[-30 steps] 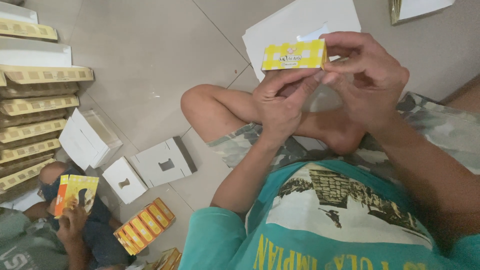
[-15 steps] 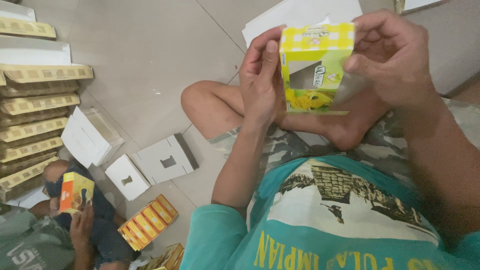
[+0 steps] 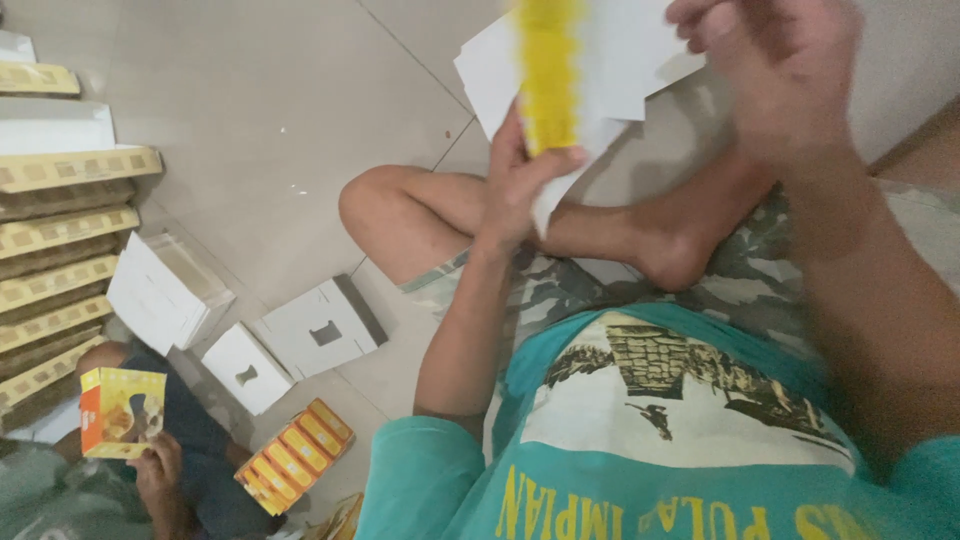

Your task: The person sits on the floor and repeatedly folds flat white cardboard sheets into small rectangular boxes. They insert a yellow and white patterned insert into each folded box and place the finished units into a larger white container nearby.

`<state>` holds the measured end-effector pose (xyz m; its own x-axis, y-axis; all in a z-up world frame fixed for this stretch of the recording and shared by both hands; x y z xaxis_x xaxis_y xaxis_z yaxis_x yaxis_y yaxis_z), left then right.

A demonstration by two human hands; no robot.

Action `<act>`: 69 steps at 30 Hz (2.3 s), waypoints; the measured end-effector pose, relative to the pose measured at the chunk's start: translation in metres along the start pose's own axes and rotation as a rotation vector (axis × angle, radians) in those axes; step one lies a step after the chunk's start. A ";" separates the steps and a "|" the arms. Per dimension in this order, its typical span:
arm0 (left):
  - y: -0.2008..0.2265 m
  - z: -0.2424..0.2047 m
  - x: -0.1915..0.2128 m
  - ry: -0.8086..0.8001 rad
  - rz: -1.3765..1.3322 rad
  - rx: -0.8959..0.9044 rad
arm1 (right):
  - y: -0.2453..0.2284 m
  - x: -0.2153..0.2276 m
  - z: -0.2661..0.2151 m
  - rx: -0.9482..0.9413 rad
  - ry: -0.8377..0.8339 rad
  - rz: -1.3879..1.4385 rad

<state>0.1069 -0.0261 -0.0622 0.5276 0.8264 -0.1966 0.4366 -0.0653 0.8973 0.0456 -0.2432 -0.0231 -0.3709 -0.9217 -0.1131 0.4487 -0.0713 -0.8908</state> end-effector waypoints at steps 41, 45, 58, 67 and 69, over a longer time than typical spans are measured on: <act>0.045 -0.028 0.016 0.532 0.205 -0.192 | -0.032 -0.052 0.001 0.016 -0.131 -0.024; 0.097 -0.057 -0.048 0.482 0.719 -0.669 | -0.033 -0.049 0.004 0.029 -0.142 -0.053; 0.085 -0.036 -0.037 0.248 0.319 -0.354 | -0.045 -0.064 0.007 0.024 -0.342 0.033; 0.031 -0.028 -0.007 0.272 -0.153 -0.244 | -0.060 -0.082 -0.005 0.286 -0.290 -0.065; 0.023 -0.024 -0.009 0.160 -0.371 -0.205 | -0.063 -0.087 -0.010 0.356 -0.333 -0.170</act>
<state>0.0951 -0.0215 -0.0304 0.2358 0.8502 -0.4707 0.4128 0.3509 0.8405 0.0415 -0.1551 0.0384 -0.2095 -0.9532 0.2178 0.6750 -0.3021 -0.6731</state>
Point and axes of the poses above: each hand's wrist, its own z-axis towards the middle knuckle, its own x-axis out of the back of the hand, y = z × x, the point moved 10 cm from there along z, towards the middle knuckle, and after that the axes turned 15 degrees about x, right-handed, at the moved point
